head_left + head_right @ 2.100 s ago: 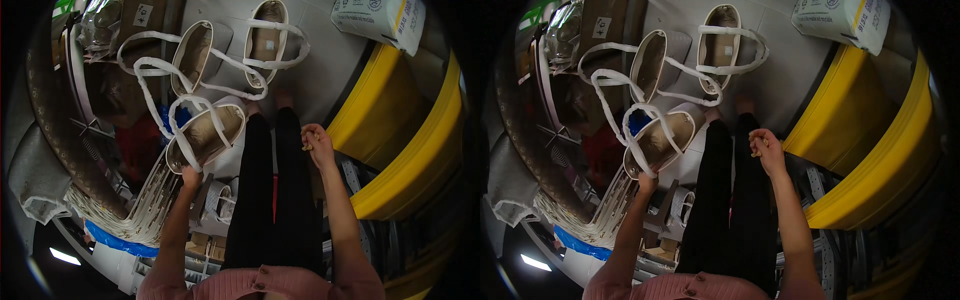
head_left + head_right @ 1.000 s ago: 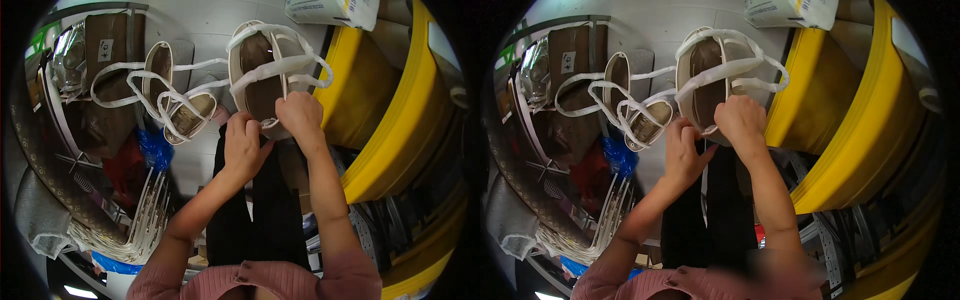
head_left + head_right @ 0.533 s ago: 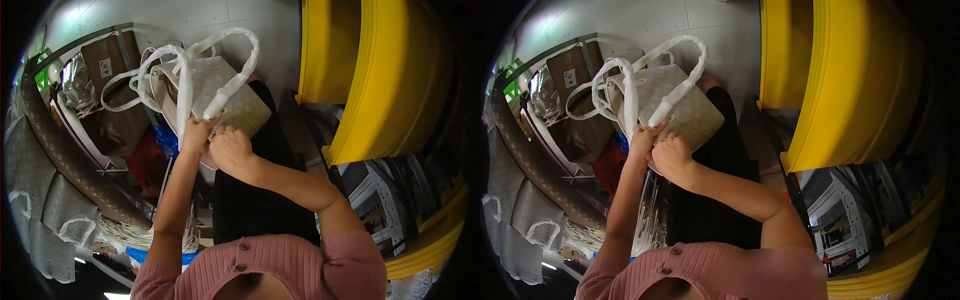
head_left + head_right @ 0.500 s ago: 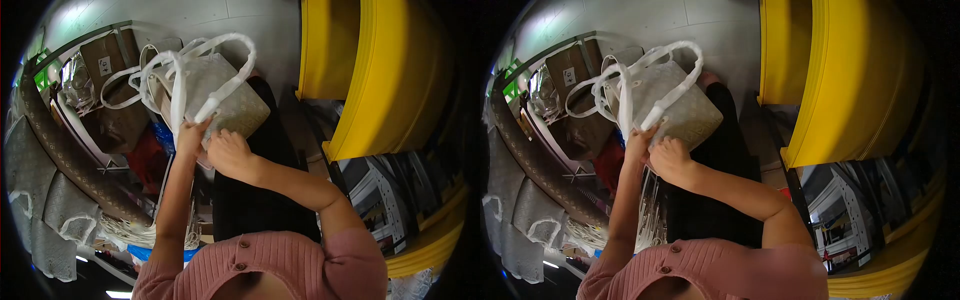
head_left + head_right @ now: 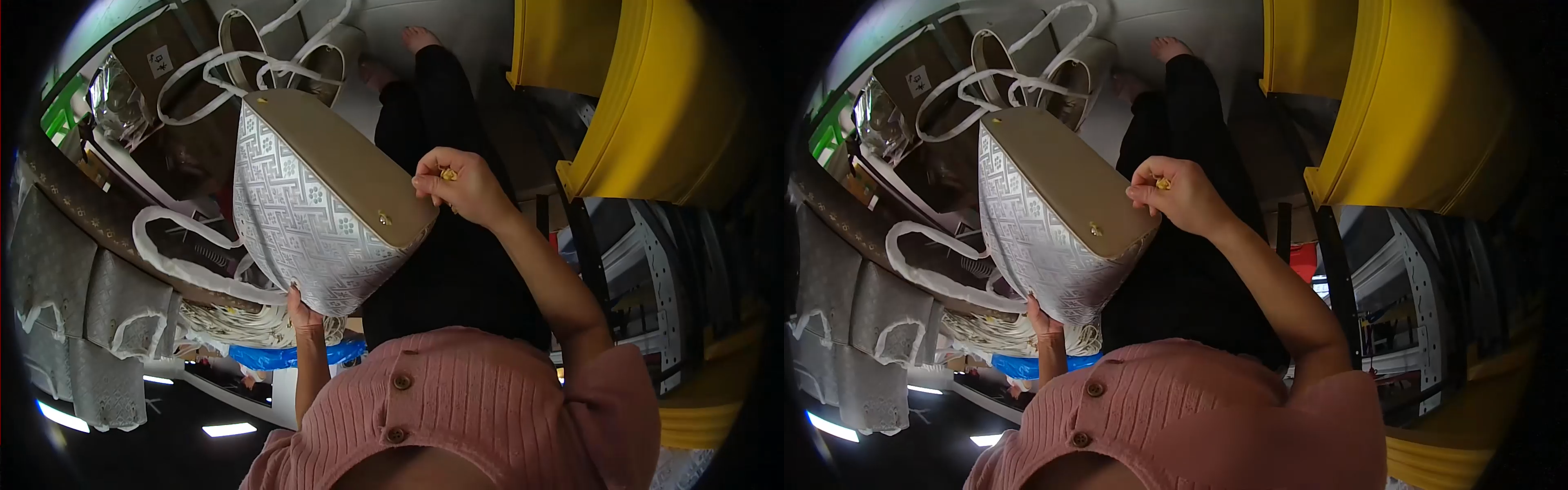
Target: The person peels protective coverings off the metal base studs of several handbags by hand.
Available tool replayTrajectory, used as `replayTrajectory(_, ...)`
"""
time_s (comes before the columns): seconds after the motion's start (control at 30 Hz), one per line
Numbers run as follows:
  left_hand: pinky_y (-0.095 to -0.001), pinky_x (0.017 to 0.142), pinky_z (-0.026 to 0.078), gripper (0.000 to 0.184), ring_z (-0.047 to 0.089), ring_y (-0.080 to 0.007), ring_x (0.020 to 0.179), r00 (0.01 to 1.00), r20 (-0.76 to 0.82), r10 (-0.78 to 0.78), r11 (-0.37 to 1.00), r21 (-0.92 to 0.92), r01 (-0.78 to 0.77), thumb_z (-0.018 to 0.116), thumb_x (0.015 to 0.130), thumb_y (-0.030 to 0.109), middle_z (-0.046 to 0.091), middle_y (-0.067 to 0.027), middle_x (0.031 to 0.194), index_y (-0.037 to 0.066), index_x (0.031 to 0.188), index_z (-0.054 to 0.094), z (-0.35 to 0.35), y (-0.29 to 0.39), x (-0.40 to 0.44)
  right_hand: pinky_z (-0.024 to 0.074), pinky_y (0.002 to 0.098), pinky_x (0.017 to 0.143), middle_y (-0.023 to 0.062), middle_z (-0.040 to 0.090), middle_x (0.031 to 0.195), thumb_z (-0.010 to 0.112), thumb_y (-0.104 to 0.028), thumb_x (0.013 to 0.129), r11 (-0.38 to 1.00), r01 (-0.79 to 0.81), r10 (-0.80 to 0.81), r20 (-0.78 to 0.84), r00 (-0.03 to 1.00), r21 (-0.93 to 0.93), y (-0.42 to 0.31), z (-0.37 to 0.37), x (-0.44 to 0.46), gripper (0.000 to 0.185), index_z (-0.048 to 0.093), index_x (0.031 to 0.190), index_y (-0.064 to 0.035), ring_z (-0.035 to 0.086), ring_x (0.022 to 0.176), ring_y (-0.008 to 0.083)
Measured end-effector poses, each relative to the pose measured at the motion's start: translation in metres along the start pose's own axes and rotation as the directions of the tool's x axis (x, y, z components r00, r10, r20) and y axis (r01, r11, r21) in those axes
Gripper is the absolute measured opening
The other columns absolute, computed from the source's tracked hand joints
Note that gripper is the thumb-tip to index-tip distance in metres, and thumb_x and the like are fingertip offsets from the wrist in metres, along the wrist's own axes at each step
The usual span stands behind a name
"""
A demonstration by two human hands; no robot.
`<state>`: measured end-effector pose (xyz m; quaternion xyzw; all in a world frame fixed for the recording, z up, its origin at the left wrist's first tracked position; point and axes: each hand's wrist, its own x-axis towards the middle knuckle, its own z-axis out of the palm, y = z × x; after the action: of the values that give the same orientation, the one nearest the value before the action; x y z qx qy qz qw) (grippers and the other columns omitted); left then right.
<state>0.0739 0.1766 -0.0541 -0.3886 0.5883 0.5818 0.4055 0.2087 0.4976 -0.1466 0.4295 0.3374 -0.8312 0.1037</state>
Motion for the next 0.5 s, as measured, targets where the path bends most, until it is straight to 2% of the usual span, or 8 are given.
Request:
replayTrajectory(0.07,-0.0405,0.090,0.032,0.055,0.043,-0.0263,0.102,1.000,-0.002,-0.005,1.000,-0.006,0.005,0.060,0.069,0.022,0.044,-0.0099,0.113,0.002,0.114,0.037,-0.012,0.000,-0.005,0.0388,0.0175,0.047,0.0011,0.053,0.060,0.057,-0.007,0.073,0.999,-0.036,0.036,0.031,0.999,-0.021,0.001,0.011,-0.007,0.008,0.051,0.071,-0.0013,0.047,0.050,0.0061)
replayTrajectory(0.13,-0.0403,0.090,0.032,0.054,0.043,-0.0261,0.102,1.000,0.005,-0.011,1.000,-0.016,0.011,0.060,0.069,0.021,0.045,-0.0098,0.113,0.002,0.114,0.038,-0.023,-0.001,-0.007,0.0386,0.0185,0.047,0.0020,0.053,0.060,0.057,-0.008,0.073,1.000,-0.007,0.007,0.045,0.999,0.012,0.002,0.020,-0.012,0.008,0.053,0.073,-0.0009,0.048,0.050,0.0065)
replayTrajectory(0.27,-0.0402,0.089,0.033,0.055,0.044,-0.0258,0.101,1.000,-0.015,-0.008,0.999,0.032,0.008,0.061,0.069,0.022,0.045,-0.0095,0.112,0.001,0.114,0.038,-0.031,-0.006,-0.010,0.0388,0.0196,0.047,0.0022,0.053,0.060,0.056,-0.007,0.073,0.999,-0.001,0.006,0.124,0.992,-0.041,-0.005,0.029,-0.021,0.008,0.053,0.074,-0.0003,0.048,0.051,0.0067)
replayTrajectory(0.37,-0.0405,0.088,0.033,0.054,0.044,-0.0258,0.101,1.000,0.006,-0.017,0.999,0.030,0.017,0.061,0.069,0.022,0.046,-0.0092,0.111,0.002,0.113,0.038,-0.024,-0.006,-0.012,0.0399,0.0215,0.049,0.0046,0.053,0.059,0.058,-0.010,0.072,0.988,0.057,-0.050,0.055,0.997,-0.145,0.000,0.033,-0.026,0.012,0.053,0.072,0.0011,0.049,0.051,0.0088)
replayTrajectory(0.43,-0.0407,0.088,0.034,0.054,0.045,-0.0257,0.100,0.999,0.027,-0.030,0.999,0.014,0.029,0.061,0.069,0.022,0.046,-0.0091,0.111,0.002,0.113,0.038,-0.021,-0.006,-0.013,0.0417,0.0238,0.051,0.0086,0.056,0.060,0.060,-0.014,0.070,0.938,0.033,-0.008,0.072,0.997,-0.346,-0.013,0.034,-0.031,0.017,0.055,0.068,0.0019,0.053,0.053,0.0137)
replayTrajectory(0.5,-0.0409,0.086,0.035,0.054,0.046,-0.0255,0.099,1.000,0.025,-0.015,0.999,0.037,0.014,0.061,0.069,0.020,0.047,-0.0086,0.109,0.003,0.114,0.038,-0.021,-0.006,-0.013,0.0425,0.0253,0.052,0.0111,0.056,0.061,0.060,-0.015,0.069,0.929,0.022,-0.006,0.043,0.999,-0.370,-0.020,0.037,-0.034,0.017,0.056,0.067,0.0021,0.055,0.055,0.0168)
